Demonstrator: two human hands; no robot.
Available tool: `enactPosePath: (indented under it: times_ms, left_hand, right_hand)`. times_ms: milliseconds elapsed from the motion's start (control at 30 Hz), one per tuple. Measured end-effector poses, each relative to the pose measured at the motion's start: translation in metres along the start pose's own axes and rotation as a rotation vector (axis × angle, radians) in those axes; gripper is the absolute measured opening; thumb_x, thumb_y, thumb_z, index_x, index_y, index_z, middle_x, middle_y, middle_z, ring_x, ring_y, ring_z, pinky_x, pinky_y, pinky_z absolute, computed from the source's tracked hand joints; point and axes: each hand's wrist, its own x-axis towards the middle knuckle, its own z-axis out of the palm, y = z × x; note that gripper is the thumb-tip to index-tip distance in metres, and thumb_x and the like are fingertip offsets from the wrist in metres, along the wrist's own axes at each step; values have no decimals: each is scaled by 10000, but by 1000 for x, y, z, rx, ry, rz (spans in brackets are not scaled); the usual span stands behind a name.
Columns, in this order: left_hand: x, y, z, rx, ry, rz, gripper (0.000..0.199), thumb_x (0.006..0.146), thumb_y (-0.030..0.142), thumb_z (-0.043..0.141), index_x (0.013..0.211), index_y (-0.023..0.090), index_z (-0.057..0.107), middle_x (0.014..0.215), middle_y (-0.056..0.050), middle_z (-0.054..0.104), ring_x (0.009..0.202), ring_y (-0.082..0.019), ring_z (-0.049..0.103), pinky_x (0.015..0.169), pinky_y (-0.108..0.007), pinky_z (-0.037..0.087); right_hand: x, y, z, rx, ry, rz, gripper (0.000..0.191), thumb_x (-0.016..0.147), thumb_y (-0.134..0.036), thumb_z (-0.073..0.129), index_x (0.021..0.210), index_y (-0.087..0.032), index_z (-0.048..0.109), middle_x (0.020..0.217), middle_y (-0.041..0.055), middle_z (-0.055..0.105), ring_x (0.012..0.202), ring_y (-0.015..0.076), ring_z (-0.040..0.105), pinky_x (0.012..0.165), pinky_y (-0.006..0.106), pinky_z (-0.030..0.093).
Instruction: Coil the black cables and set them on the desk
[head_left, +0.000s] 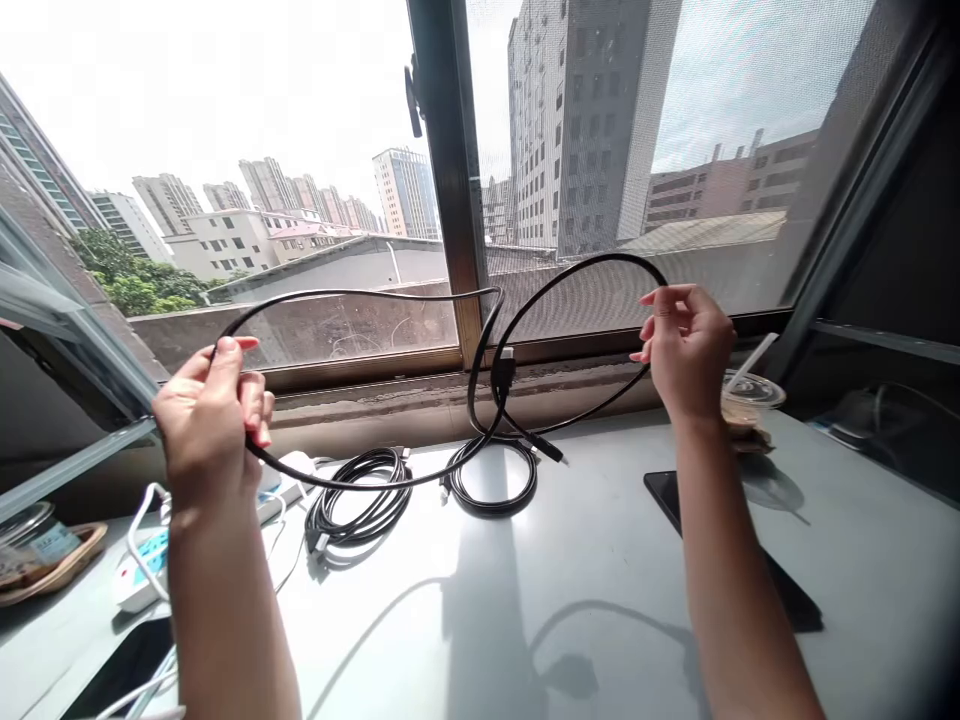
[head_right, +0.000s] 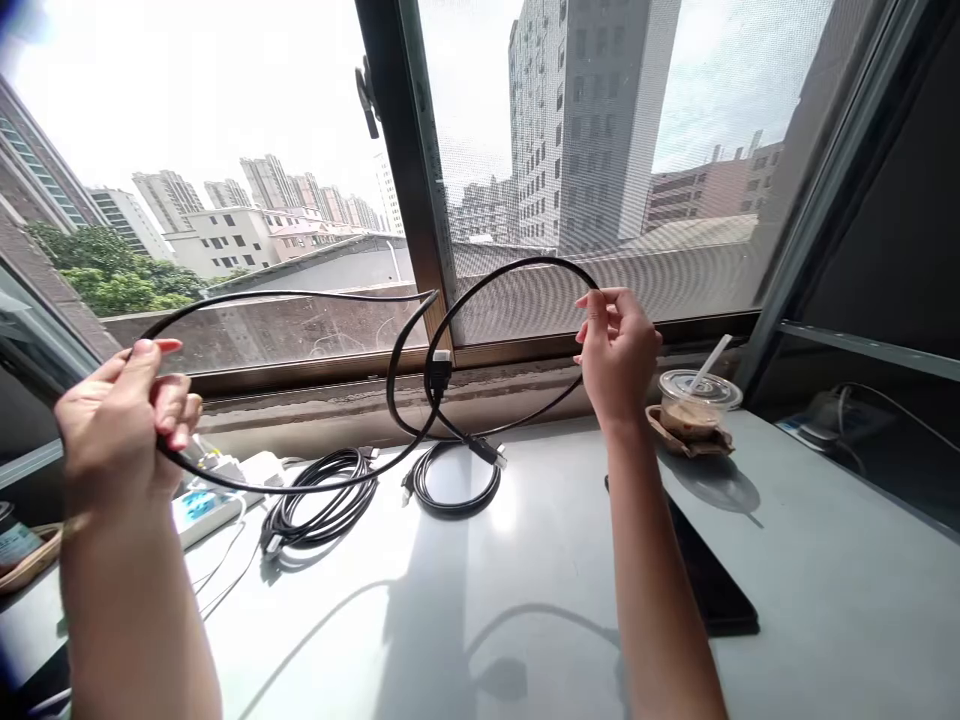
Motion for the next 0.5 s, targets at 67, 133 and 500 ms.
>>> enactPosePath:
  times_ms: [67,133,500]
  left_hand:
    - [-6,3,6,58,-70,-26,175,859,291,560,810,130,607,292,108,325,232,-55,192,261,-193,127]
    - [-13,3,13,123,-156,-53,249,849,358,582,851,116,639,298,110,319,235,-41,180,270,-191,119]
    - [-52,-1,50,324,-545,-132,319,801,441,608,886,145,691,385,85,335,302,-35,232,289,-179,119]
  right_hand:
    - [-3,-7,0,37,-39,-8,320,874,-478,500,845,-179,611,554,-35,481,388,79,422,358,203,362]
    - [-8,-15,3,48,-67,-54,324,877,-475,504,843,-177,627,557,-33,483,366,68,402,348,206,325]
    - [-22,-31,19,309,-176,-5,261,855,-462,557,797,-212,604,479,-65,449,328,81,440,321,207,347]
